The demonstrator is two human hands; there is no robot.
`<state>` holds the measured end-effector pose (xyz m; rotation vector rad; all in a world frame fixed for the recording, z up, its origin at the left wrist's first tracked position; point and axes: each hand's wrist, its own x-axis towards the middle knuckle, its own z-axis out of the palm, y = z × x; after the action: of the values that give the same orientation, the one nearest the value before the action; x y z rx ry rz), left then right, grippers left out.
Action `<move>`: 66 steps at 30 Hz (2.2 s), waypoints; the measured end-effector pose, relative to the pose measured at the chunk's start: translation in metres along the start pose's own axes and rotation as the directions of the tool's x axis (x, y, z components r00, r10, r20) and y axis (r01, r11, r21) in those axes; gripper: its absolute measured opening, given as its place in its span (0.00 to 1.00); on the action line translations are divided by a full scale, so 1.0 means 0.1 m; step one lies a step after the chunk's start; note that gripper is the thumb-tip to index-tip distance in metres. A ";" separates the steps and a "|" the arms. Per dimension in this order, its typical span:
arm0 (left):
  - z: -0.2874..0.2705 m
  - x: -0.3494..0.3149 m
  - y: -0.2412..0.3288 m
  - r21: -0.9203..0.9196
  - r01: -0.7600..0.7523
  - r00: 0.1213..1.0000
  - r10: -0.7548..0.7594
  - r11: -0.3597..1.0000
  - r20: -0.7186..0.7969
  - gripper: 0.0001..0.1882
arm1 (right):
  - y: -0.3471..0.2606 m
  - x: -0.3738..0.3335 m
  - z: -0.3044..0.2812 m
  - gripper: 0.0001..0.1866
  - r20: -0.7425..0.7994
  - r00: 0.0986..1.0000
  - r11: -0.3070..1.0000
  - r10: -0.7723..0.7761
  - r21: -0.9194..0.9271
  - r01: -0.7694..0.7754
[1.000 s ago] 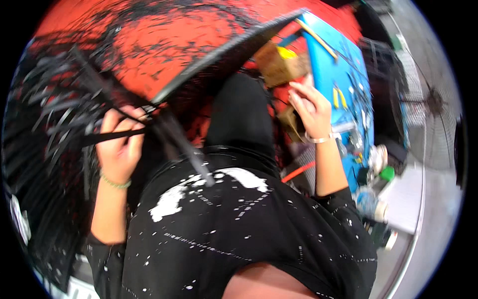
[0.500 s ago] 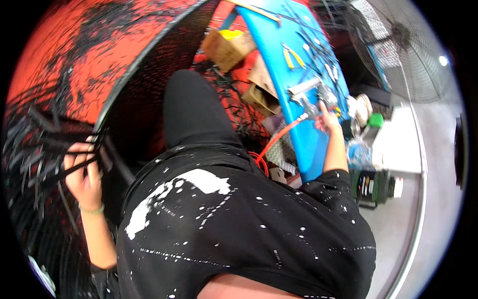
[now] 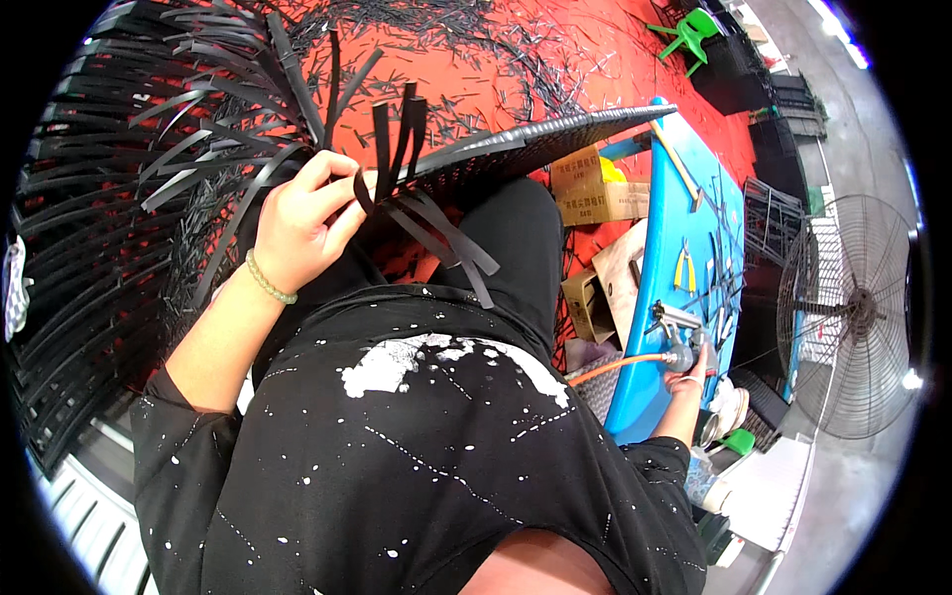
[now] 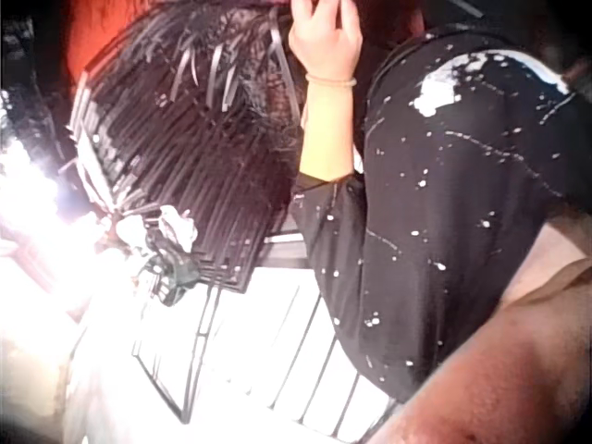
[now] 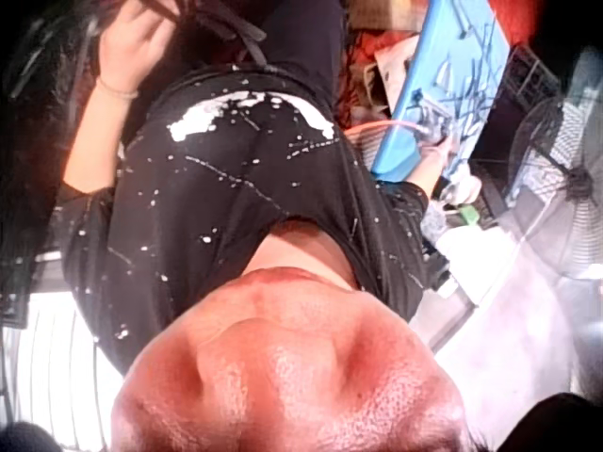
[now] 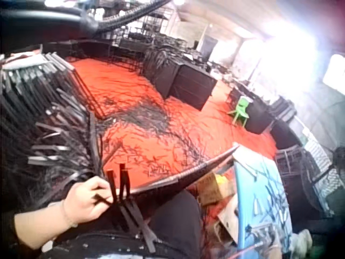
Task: The person sits on the floor and weaves black plastic strips into a chair frame using a pneumatic staple gun and pliers. They repeatedly thread strips through the frame, staple them in place, and trim excess material.
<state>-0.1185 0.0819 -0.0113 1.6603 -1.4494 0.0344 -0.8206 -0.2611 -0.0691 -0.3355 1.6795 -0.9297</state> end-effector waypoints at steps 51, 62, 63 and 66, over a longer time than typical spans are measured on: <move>0.16 -0.22 -0.06 -0.242 -0.075 0.997 0.066 0.967 -0.045 0.10 | 0.15 -4.34 4.32 0.11 0.801 -0.103 -0.308 0.589 0.341 0.888; 0.15 -0.20 -0.05 -0.238 -0.092 0.996 0.084 0.967 -0.043 0.10 | 0.22 -4.35 4.33 0.06 0.788 -0.105 -0.349 0.607 0.383 0.855; 0.15 -0.20 -0.05 -0.236 -0.091 0.996 0.083 0.967 -0.042 0.10 | 0.22 -4.35 4.34 0.07 0.784 -0.116 -0.352 0.610 0.399 0.847; 0.16 -0.20 -0.04 -0.245 -0.079 0.997 0.073 0.966 -0.034 0.10 | 0.20 -4.35 4.34 0.08 0.778 -0.137 -0.358 0.613 0.428 0.830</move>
<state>-0.1294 0.0869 -0.0342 1.3980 -1.4363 -0.0792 -0.2760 -0.1414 0.1910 -2.7428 -0.1519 0.6085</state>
